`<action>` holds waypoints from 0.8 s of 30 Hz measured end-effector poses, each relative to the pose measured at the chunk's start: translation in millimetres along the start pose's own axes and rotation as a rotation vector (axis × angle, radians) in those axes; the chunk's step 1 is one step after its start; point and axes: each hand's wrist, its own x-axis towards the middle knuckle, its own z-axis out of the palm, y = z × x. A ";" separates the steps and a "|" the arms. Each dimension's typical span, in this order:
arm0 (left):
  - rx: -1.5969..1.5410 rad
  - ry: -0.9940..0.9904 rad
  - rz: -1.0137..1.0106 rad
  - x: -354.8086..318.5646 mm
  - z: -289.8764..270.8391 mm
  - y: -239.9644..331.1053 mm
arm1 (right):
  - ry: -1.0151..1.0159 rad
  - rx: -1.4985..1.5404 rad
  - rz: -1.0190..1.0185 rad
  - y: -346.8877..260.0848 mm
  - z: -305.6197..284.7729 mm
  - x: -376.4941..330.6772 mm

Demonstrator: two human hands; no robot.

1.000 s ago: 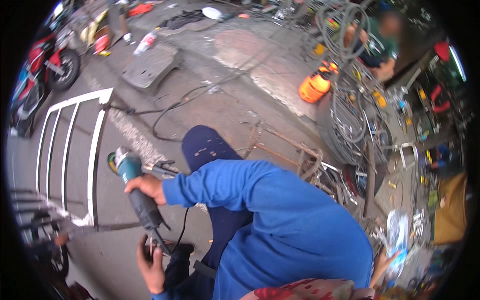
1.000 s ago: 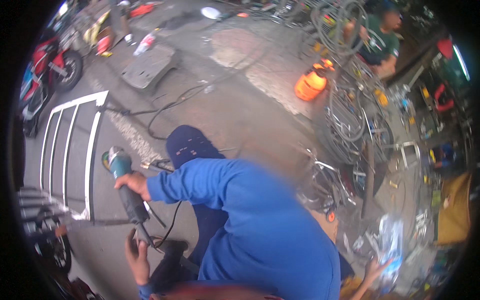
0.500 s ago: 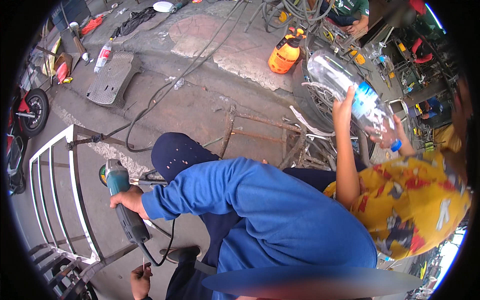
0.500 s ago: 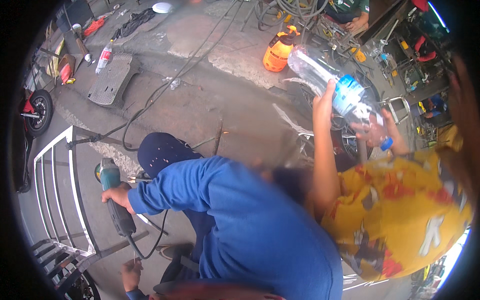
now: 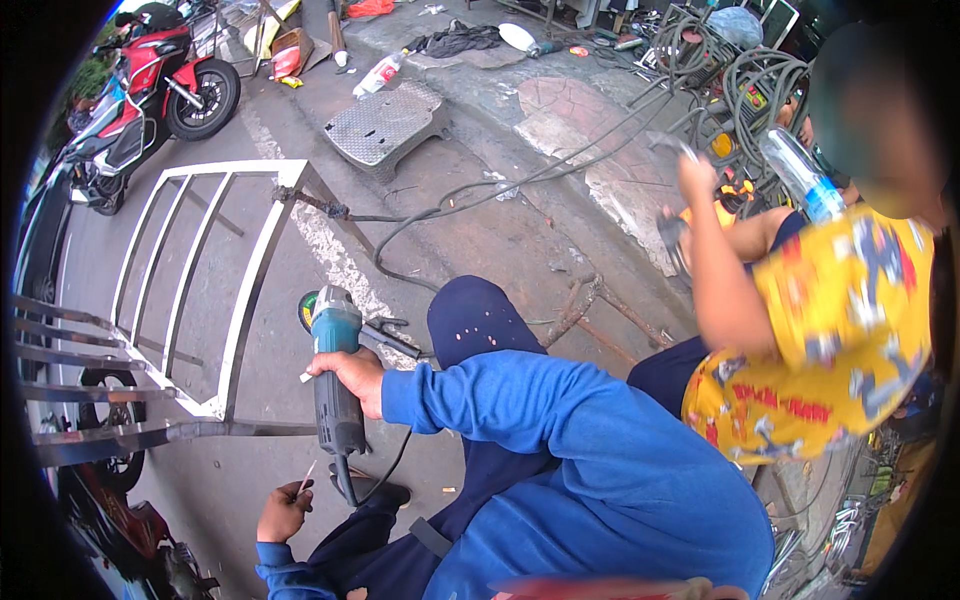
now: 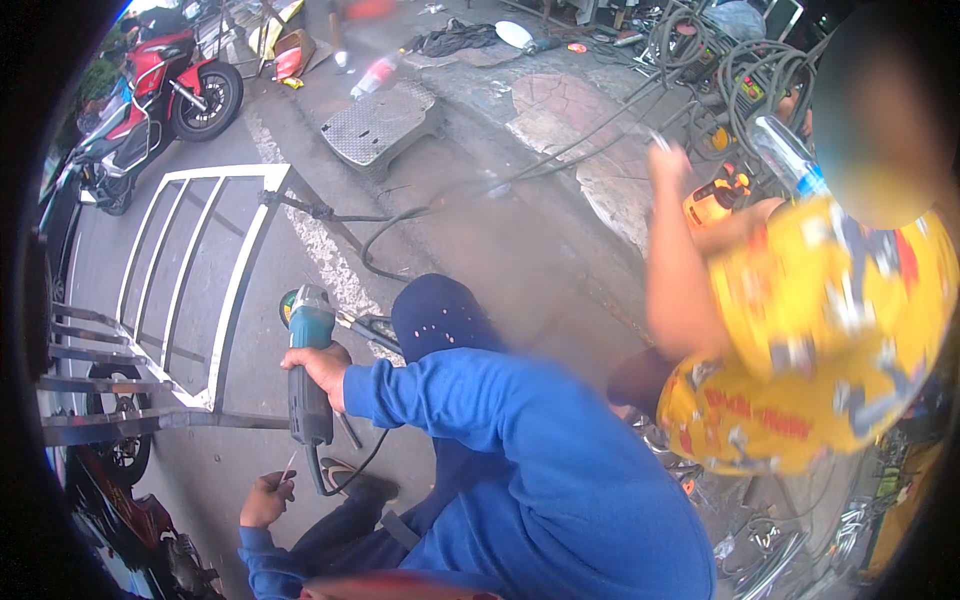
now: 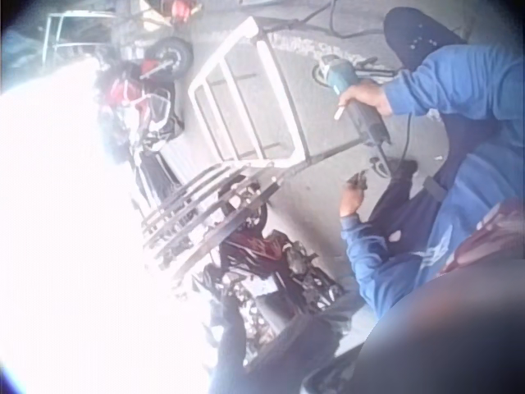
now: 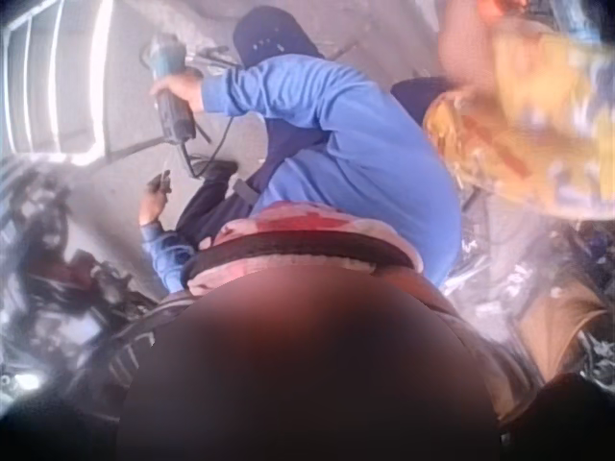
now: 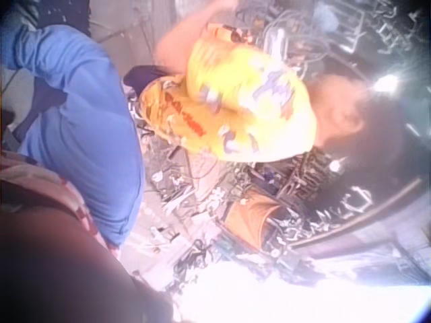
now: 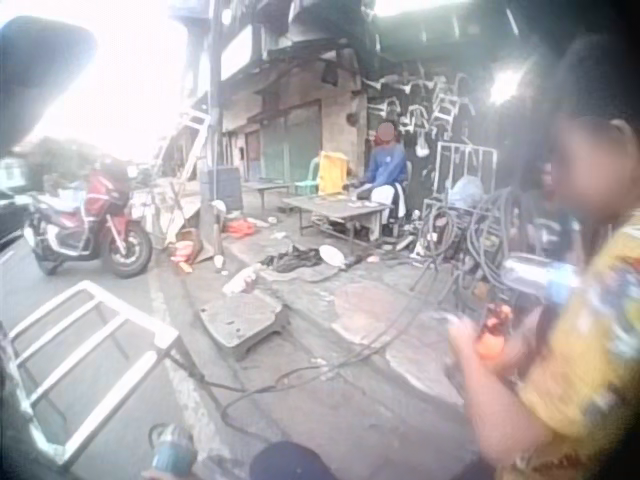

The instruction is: The person sits on the ground and uses an angle grinder to smooth a metal frame, then switches to a welding torch to join metal pieces. The person handles a welding rod and a metal frame throughout the process.

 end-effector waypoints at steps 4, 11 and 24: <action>-0.019 0.070 -0.037 -7.9 -1.3 -21.3 | 0.001 -0.020 0.025 0.4 3.0 -2.4; -0.146 0.112 -0.081 -21.0 -4.8 -28.6 | -0.007 -0.014 0.038 2.5 1.9 -0.2; -0.158 0.061 -0.041 -23.0 -12.7 0.7 | 0.047 -0.052 0.030 -0.6 0.4 1.4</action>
